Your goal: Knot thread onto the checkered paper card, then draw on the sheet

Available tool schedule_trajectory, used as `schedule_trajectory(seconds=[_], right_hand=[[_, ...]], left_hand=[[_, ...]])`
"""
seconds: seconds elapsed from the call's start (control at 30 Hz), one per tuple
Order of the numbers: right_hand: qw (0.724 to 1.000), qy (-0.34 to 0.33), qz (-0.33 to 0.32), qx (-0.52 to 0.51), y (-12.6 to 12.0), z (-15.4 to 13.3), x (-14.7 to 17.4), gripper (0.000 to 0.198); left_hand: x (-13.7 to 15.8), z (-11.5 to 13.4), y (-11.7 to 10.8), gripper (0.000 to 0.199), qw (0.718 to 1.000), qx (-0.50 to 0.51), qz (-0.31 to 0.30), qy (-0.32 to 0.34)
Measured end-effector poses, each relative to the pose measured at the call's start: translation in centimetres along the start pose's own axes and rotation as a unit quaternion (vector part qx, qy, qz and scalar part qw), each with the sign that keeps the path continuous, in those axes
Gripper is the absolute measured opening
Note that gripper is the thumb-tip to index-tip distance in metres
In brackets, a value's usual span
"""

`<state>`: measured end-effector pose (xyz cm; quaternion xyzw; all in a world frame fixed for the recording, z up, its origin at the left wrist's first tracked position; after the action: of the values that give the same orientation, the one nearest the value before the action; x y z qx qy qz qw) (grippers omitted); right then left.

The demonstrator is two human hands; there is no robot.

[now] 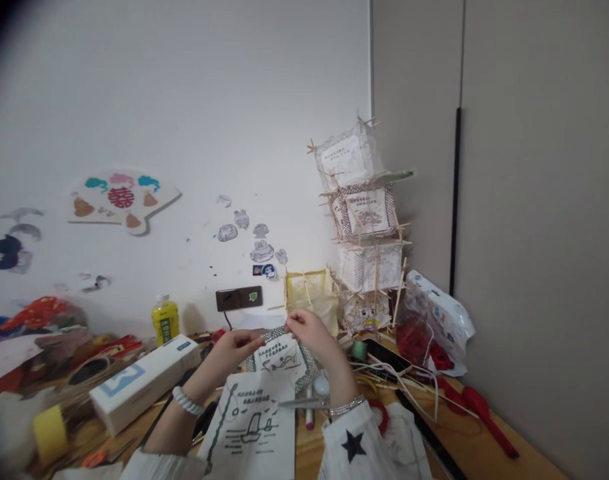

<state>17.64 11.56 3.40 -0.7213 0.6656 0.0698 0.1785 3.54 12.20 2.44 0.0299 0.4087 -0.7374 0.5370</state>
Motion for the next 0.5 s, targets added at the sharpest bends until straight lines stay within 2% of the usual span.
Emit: schedule_trajectory(seconds=[0.2,0.33,0.5], right_hand=[[0.989,0.068,0.047,-0.126,-1.0,0.7,0.2,0.016],[0.966,0.052,0.061,-0.248,-0.8,0.6,0.1,0.017],[0.94,0.036,0.0,-0.338,1.4,0.2,-0.1,0.021]], left_hand=[[0.2,-1.6,-0.5,0.036,0.99,0.093,0.067,-0.078],[0.1,-1.5,-0.5,0.031,0.984,0.119,0.114,-0.063],[-0.1,-1.7,0.8,0.025,0.975,0.174,0.124,-0.066]])
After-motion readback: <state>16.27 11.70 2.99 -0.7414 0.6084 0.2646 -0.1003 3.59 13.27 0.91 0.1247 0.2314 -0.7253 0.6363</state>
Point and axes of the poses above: each hand's wrist, its own x-axis away from the middle knuckle, its own y-axis out of the palm, z = x × y, the point moved 10 cm from there along -x, towards the middle knuckle, and after that the axes turned 8 degrees about y, right-handed, at the moved point
